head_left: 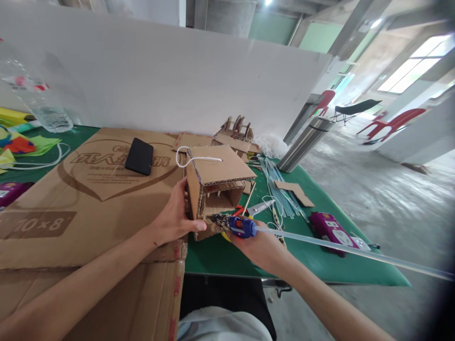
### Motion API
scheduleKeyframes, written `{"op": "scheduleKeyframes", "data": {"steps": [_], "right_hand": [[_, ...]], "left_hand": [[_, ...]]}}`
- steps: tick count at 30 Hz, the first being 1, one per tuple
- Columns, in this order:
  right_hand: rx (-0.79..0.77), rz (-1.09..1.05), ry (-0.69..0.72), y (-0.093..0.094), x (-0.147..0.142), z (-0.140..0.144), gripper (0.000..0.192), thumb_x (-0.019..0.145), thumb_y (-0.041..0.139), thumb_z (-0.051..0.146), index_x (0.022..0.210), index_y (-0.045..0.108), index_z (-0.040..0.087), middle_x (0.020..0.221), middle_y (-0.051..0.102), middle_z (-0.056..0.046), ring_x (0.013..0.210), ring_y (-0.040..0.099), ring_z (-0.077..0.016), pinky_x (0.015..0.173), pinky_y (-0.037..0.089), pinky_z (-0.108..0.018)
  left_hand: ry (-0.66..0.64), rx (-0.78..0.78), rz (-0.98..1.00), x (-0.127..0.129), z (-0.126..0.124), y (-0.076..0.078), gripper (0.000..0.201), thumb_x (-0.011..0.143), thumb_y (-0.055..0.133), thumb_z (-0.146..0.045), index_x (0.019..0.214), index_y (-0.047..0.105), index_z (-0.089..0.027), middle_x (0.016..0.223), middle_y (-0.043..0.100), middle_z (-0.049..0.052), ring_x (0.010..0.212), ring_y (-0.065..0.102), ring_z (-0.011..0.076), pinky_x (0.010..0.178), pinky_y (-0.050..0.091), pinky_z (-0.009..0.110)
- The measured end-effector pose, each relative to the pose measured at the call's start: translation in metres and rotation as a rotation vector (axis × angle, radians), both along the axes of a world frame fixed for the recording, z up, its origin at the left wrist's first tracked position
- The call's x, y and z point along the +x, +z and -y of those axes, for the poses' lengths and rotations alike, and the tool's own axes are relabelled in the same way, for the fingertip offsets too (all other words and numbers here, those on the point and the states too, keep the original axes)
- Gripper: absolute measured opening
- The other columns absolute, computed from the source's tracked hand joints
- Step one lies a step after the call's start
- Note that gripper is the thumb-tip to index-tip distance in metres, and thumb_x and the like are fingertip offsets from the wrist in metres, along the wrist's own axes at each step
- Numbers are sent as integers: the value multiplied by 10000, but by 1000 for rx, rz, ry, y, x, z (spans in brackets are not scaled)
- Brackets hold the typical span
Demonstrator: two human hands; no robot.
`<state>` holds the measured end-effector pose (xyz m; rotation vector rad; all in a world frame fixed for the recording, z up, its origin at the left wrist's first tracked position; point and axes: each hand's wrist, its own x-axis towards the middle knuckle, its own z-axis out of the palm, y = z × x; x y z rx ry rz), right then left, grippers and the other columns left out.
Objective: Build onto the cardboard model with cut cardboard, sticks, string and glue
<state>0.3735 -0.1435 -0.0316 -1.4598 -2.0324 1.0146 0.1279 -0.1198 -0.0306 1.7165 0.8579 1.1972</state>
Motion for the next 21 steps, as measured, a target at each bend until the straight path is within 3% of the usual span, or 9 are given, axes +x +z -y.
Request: {"op": "scheduleKeyframes", "data": {"steps": [6,10,15,18,21], "right_hand": [[-29,-47,-31,-2,-5,-3,82,817,653,260,878,708,265,927,771,-37,1015,695,-272,904,557,-369],[-33,-68,-59,-6,-9,-1,108,846,617,299,899,693,244,932,768,-32,933,708,-252,865,575,-375],[-85,-98,-161,1,-10,9,79,800,643,314,789,643,236,819,744,-25,813,701,-237,772,579,-349],[-152,-90,-190,14,-12,13,116,790,650,338,776,620,228,701,695,-4,657,666,-202,631,559,-307],[-272,-51,-203,24,-9,13,156,791,654,378,776,619,227,537,576,44,434,535,-140,432,448,-258]], "left_hand": [[33,31,-61,-2,0,1,1120,660,767,-679,1521,225,-209,1490,367,191,1365,370,428,1153,289,618],[66,155,-169,-6,0,3,946,781,682,-608,1536,251,-236,1536,356,165,1396,334,431,1149,307,605],[75,176,-171,-8,1,2,812,852,604,-541,1538,288,-243,1482,467,137,1322,452,409,1110,383,585],[91,177,-164,-7,1,2,747,866,571,-558,1509,364,-240,1343,597,120,1304,480,390,1139,355,570],[115,175,-165,-6,2,5,665,899,479,-599,1460,443,-244,1198,678,105,1237,539,367,1131,360,562]]}}
